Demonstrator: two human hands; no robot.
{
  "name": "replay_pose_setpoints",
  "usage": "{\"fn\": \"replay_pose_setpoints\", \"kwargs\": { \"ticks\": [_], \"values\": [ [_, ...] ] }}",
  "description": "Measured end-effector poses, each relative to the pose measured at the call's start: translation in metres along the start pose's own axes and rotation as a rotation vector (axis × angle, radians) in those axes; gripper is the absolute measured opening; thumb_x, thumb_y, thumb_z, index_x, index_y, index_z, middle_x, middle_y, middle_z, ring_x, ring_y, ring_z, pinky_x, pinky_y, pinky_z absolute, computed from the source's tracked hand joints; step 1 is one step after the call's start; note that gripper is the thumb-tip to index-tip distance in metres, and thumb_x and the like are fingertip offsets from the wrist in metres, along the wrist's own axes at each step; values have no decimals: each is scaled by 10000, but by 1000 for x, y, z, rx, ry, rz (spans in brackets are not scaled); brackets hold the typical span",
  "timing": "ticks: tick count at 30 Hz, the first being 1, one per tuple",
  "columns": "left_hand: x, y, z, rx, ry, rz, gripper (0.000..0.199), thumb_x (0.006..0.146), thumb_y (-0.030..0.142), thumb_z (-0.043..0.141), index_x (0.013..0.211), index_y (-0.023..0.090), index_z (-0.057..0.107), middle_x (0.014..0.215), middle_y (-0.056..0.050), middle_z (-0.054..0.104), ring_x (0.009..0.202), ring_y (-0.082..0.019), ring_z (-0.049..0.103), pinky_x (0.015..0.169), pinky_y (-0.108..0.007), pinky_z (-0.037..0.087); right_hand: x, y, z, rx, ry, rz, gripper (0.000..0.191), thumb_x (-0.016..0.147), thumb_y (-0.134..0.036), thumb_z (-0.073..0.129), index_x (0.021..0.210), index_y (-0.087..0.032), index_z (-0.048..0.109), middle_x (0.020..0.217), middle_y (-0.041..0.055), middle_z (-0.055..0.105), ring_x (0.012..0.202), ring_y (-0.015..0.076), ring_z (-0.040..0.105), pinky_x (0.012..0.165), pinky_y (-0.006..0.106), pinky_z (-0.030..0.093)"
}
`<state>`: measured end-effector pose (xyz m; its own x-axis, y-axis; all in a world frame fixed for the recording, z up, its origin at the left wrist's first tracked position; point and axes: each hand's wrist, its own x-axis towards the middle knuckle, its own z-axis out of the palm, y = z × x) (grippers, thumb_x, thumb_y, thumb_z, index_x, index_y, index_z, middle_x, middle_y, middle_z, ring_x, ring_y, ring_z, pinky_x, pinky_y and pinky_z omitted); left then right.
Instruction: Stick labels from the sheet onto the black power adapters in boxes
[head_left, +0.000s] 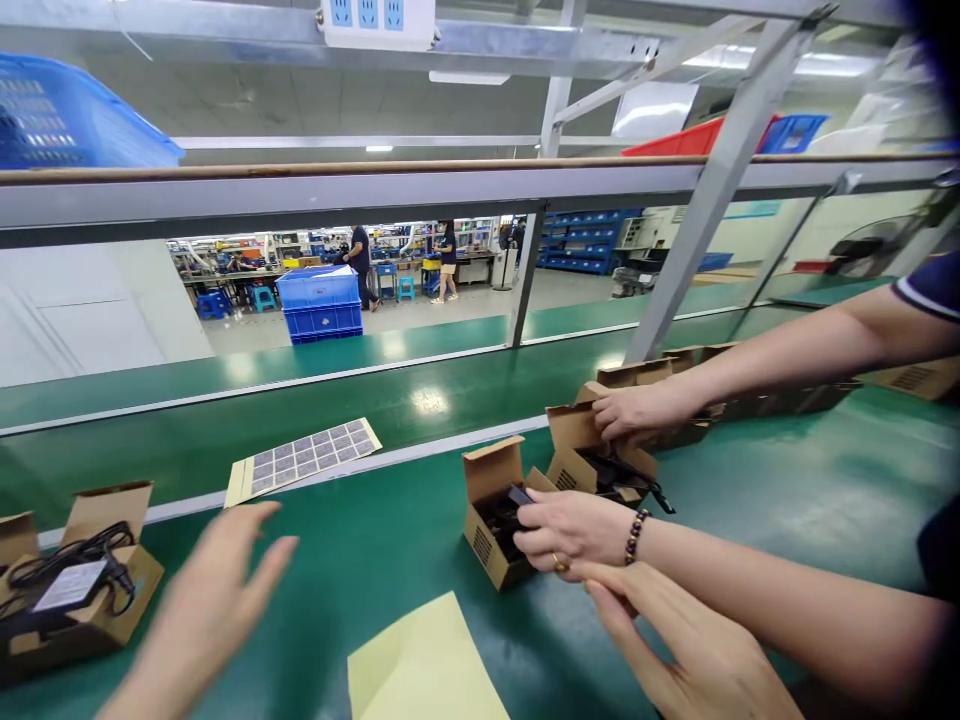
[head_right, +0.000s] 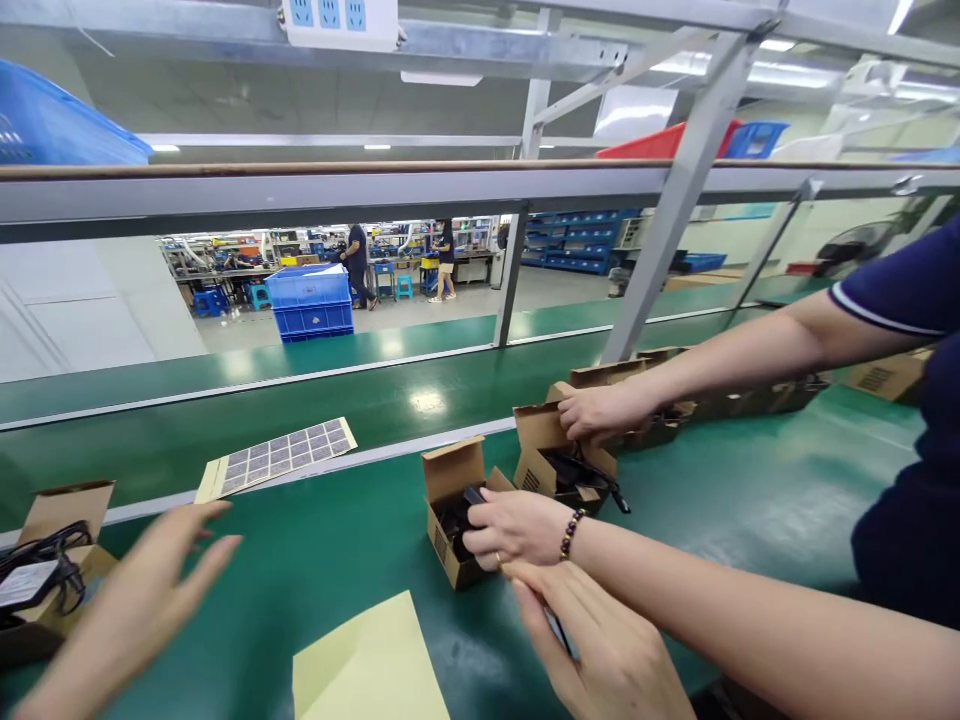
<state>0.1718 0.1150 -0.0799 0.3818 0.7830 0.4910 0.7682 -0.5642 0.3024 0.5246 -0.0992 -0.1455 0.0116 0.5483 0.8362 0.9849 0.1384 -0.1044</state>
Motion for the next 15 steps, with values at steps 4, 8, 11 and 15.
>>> {"fn": "replay_pose_setpoints", "kwargs": {
  "ticks": [4,8,11,15],
  "values": [
    [13,131,106,-356,-491,-30,460,907,643,379,823,208,504,755,-64,661,693,-232,653,618,-346,539,-19,19,6,63,-298,29,218,970,-244,450,915,-276,658,821,-45,752,708,135,732,600,204,581],
    [31,178,166,-695,-711,-178,362,908,545,433,820,194,442,663,-52,616,500,-200,632,379,-271,491,-52,57,12,-149,-311,222,279,913,-314,454,772,-238,682,781,54,769,704,252,746,618,337,628],
    [40,176,175,-815,-783,-209,213,910,354,430,823,166,478,628,-58,623,499,-190,650,393,-258,532,-75,75,16,-127,-329,409,325,917,-378,425,780,-245,688,798,66,770,722,267,749,607,359,630],
    [44,156,164,-832,-835,-245,176,859,235,405,769,138,521,612,-89,645,528,-196,680,436,-257,568,-77,73,30,109,-334,604,338,922,-493,440,965,-253,673,938,55,763,789,225,749,647,311,626]
  ]
}}
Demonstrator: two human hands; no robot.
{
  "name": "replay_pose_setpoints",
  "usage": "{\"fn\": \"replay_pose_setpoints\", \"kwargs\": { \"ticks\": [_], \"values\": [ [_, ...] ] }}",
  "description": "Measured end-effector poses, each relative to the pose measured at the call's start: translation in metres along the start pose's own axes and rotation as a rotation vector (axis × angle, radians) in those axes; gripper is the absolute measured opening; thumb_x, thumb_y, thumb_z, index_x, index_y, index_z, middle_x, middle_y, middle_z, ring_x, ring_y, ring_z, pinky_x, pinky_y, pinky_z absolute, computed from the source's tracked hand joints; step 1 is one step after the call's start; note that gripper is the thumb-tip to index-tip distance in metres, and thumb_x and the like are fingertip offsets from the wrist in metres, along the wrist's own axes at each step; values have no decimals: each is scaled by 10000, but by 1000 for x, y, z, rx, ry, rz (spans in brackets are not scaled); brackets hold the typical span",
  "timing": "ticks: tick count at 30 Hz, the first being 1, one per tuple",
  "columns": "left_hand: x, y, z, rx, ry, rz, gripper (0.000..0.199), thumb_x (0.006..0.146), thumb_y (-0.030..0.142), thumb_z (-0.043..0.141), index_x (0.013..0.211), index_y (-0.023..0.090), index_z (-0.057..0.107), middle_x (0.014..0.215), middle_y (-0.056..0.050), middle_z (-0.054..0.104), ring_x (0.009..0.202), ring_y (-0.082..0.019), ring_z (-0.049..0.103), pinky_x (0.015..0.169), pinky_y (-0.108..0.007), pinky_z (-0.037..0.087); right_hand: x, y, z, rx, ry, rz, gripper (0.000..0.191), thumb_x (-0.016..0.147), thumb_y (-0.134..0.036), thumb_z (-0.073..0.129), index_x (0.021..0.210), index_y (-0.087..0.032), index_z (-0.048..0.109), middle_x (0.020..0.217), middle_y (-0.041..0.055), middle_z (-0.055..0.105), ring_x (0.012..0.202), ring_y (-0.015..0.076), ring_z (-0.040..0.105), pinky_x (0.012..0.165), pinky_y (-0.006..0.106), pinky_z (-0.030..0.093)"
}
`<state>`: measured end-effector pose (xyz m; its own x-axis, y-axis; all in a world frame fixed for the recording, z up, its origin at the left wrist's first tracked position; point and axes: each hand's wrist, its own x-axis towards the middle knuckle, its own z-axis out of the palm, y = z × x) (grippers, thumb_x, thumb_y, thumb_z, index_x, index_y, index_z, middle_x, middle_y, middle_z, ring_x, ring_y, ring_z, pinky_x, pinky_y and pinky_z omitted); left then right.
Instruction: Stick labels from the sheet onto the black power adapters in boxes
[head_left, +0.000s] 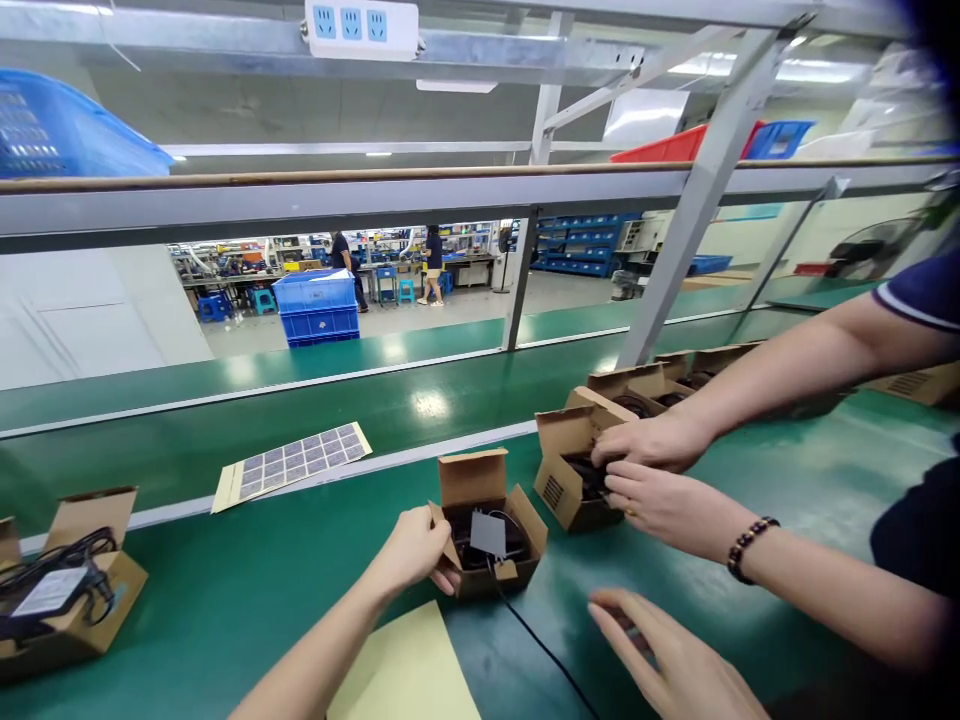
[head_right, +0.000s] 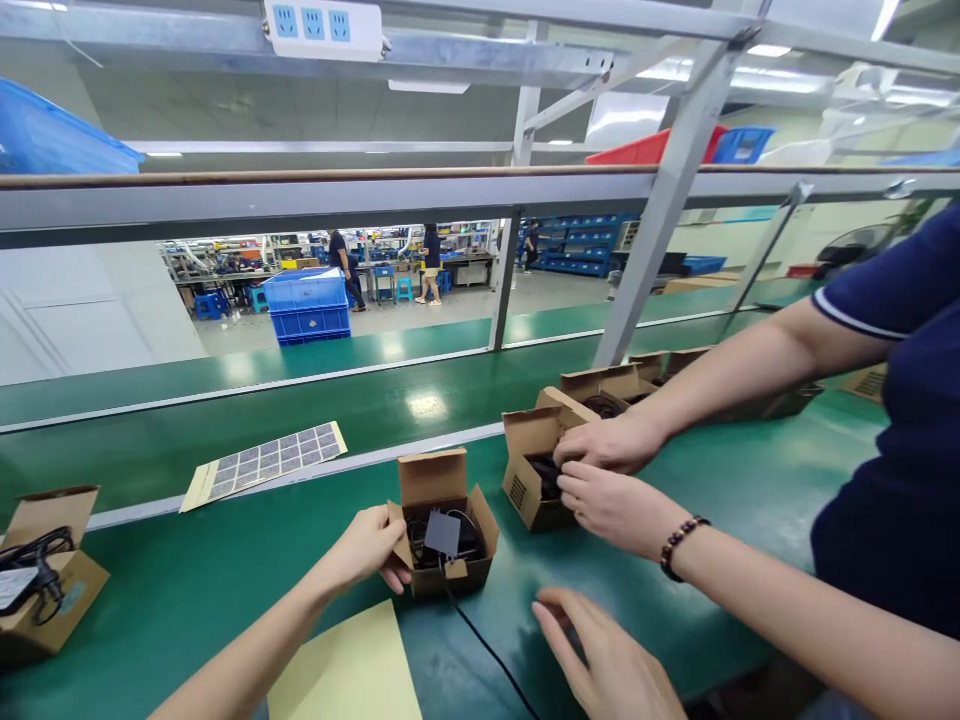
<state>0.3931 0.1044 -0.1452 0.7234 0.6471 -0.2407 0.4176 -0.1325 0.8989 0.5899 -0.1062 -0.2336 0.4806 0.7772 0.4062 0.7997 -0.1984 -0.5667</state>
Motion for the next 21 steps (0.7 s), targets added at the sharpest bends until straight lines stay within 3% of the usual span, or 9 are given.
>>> {"fn": "replay_pose_setpoints", "kwargs": {
  "ticks": [3,5,9,12,14,16,18,19,21],
  "values": [
    [-14,-8,-27,-6,17,-8,154,823,235,445,777,130,548,650,-95,669,558,-193,694,452,-240,573,18,-23,15,166,14,2,445,915,-547,456,1143,-198,613,992,100,747,800,218,744,677,305,629],
    [-27,-16,-52,5,43,-18,152,813,252,476,781,128,558,661,-92,678,554,-184,692,447,-227,565,32,-45,25,253,-54,-87,418,941,-516,462,1171,-194,596,1016,99,743,813,200,738,700,289,625],
    [-55,-32,-107,41,93,-48,226,820,336,543,742,125,564,641,-94,687,541,-171,681,452,-219,552,46,-91,38,266,-231,-335,230,987,-400,468,998,-242,635,905,24,740,745,168,707,654,260,589],
    [-74,-43,-145,81,137,-45,315,824,433,597,739,133,548,640,-83,693,542,-155,671,488,-224,556,44,-117,46,205,-348,-485,223,1001,-337,441,894,-255,618,799,-19,692,665,151,660,588,251,539],
    [-84,-48,-166,119,177,-50,370,818,498,621,742,152,512,611,-61,680,539,-151,666,499,-222,545,42,-128,55,170,-399,-537,230,1007,-309,415,904,-252,613,824,-12,682,680,154,657,593,259,534],
    [-94,-53,-185,165,211,-63,412,806,542,637,736,168,481,579,-40,660,539,-155,664,509,-226,537,42,-134,69,143,-417,-562,177,983,-311,467,1068,-249,608,1026,39,696,870,189,687,705,298,567],
    [-106,-56,-202,221,251,-82,419,800,550,642,728,170,480,562,-25,640,533,-164,658,522,-247,537,43,-136,82,104,-416,-599,283,902,-302,597,1175,-232,577,1191,86,660,1054,238,653,833,357,565],
    [-113,-57,-208,256,291,-89,408,805,538,639,724,169,485,564,-20,629,539,-173,656,533,-264,539,45,-137,86,73,-425,-622,269,867,-269,629,1129,-226,589,1162,81,670,1036,240,654,828,358,564],
    [-130,-56,-216,342,437,-77,340,831,477,617,751,168,500,641,-33,632,644,-211,675,611,-316,554,50,-139,86,0,-429,-667,59,866,-189,588,910,-229,589,920,18,695,804,190,667,669,297,550]
  ]
}}
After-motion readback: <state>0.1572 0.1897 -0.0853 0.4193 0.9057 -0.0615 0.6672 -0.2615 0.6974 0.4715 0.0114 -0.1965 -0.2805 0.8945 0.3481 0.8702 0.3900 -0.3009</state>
